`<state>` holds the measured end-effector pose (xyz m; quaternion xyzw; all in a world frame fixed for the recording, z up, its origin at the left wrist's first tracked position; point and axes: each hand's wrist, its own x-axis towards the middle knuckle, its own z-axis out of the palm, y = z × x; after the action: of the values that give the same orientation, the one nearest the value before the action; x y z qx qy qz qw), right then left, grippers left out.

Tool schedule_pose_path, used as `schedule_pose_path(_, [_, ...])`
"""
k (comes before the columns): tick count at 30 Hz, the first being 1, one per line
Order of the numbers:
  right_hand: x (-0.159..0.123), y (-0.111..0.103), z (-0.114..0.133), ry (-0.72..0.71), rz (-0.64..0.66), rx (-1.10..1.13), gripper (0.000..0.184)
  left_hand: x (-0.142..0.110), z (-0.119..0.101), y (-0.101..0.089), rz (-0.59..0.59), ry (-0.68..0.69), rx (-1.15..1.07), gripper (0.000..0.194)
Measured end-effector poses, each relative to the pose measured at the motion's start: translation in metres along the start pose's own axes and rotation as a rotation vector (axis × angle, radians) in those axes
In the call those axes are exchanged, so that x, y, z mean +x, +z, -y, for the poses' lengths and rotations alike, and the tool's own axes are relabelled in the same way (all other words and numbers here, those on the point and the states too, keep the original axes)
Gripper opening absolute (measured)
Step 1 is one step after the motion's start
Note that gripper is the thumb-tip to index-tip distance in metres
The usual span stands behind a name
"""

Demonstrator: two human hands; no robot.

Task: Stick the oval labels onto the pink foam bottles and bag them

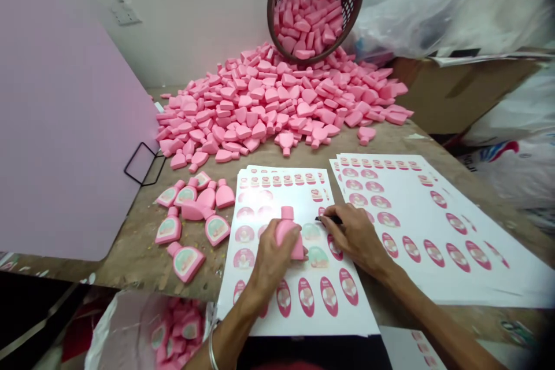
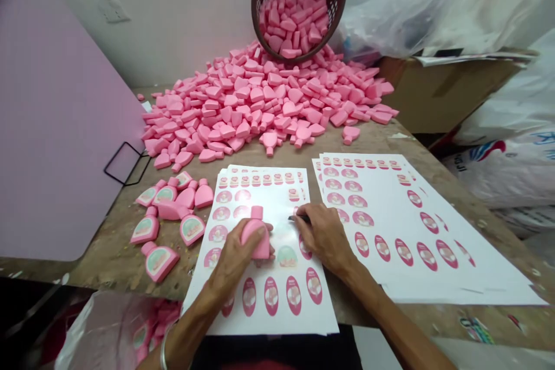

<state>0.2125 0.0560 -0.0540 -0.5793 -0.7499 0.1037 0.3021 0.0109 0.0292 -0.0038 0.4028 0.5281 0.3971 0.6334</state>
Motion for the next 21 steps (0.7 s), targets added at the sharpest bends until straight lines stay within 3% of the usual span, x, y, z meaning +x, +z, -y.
schedule_pose_path(3, [-0.007,0.005,-0.001,-0.110,-0.046,-0.103,0.016,0.000,0.010,0.009,0.027,-0.004,0.054,0.039])
schedule_pose_path(7, [-0.009,0.005,0.003,-0.146,-0.044,-0.166,0.015,0.004,0.018,0.010,0.026,-0.013,0.052,0.044])
schedule_pose_path(15, [-0.005,0.007,0.001,-0.051,-0.009,-0.042,0.015,0.007,0.022,0.009,0.033,0.020,0.077,0.045])
schedule_pose_path(21, [-0.005,0.003,0.010,-0.047,-0.077,0.014,0.021,0.008,0.023,0.009,0.028,0.023,0.057,0.045])
